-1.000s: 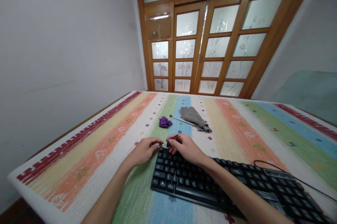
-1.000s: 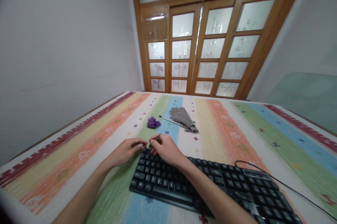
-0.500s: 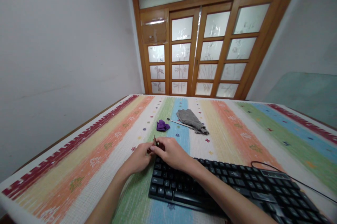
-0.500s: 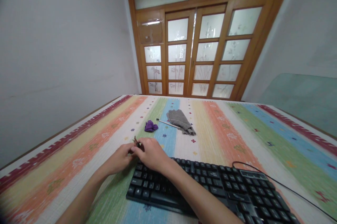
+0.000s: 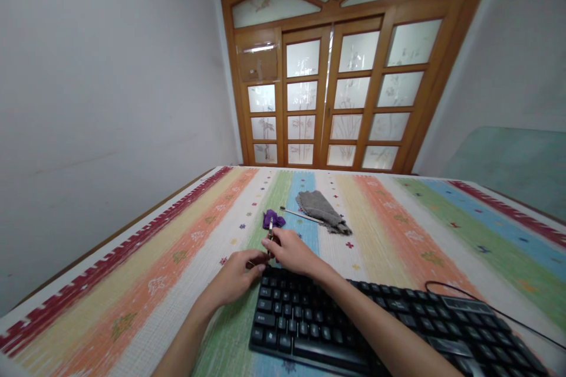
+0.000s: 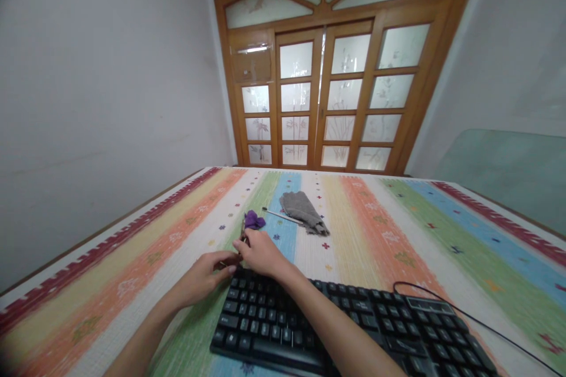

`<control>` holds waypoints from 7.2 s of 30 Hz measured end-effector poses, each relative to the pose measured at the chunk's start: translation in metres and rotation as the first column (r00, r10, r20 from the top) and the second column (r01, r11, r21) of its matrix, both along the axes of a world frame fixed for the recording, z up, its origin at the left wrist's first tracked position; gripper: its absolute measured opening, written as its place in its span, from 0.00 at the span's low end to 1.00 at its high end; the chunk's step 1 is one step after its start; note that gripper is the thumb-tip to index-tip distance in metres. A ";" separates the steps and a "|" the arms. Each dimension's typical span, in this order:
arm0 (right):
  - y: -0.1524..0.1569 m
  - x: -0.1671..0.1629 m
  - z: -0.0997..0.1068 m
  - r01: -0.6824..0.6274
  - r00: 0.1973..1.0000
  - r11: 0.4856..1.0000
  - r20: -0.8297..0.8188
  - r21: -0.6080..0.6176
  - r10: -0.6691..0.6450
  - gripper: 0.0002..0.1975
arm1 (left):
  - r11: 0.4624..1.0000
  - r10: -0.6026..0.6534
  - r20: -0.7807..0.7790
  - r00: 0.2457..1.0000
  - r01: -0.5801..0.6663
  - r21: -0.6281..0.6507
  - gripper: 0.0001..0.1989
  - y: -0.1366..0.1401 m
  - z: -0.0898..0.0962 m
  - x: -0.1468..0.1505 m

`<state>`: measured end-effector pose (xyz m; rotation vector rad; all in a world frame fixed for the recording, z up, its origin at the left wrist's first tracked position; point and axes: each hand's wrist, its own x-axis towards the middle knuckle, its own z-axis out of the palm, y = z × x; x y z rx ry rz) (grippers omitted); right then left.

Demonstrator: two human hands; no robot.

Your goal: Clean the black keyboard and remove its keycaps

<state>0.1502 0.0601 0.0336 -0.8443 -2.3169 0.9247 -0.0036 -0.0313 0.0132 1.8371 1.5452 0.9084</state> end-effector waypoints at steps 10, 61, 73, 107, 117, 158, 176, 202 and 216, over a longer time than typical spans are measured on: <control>0.019 -0.003 -0.005 -0.053 0.999 0.922 -0.030 -0.383 0.044 0.14 | 0.999 0.016 0.071 0.997 -0.014 -0.037 0.17 0.002 -0.003 -0.002; -0.017 0.075 -0.010 0.066 0.951 0.976 -0.283 -0.208 -0.125 0.15 | 0.919 0.243 -0.132 0.961 -0.184 0.349 0.12 0.077 -0.036 -0.013; -0.021 0.079 -0.008 0.041 0.980 0.996 -0.190 -0.083 -0.056 0.11 | 0.928 0.219 -0.203 0.954 -0.140 0.345 0.11 0.087 -0.041 -0.014; -0.044 0.052 0.002 -0.016 0.977 0.950 0.208 0.313 -0.052 0.09 | 0.893 0.273 -0.009 0.962 -0.250 0.375 0.15 0.054 -0.035 0.007; -0.033 0.033 0.010 -0.015 0.924 0.928 0.360 0.371 -0.129 0.13 | 0.970 0.103 0.072 0.992 -0.117 0.213 0.13 0.042 -0.028 0.020; 0.003 0.061 0.002 -0.003 0.988 0.991 -0.155 -0.131 -0.017 0.07 | 0.995 0.001 0.080 0.997 -0.009 0.101 0.14 0.032 -0.002 0.031; -0.007 0.085 0.006 0.006 0.992 0.999 -0.124 -0.045 -0.012 0.05 | 0.901 0.130 -0.396 0.909 0.059 0.431 0.07 0.077 0.003 0.000; -0.030 0.140 0.009 0.127 0.992 0.984 -0.041 0.126 -0.123 0.09 | 0.940 -0.039 -0.632 0.774 0.244 0.240 0.08 0.123 -0.005 -0.006; -0.041 0.182 0.001 0.265 0.963 0.957 -0.085 0.117 -0.256 0.10 | 0.938 -0.028 -0.610 0.792 0.232 0.257 0.08 0.121 -0.009 -0.002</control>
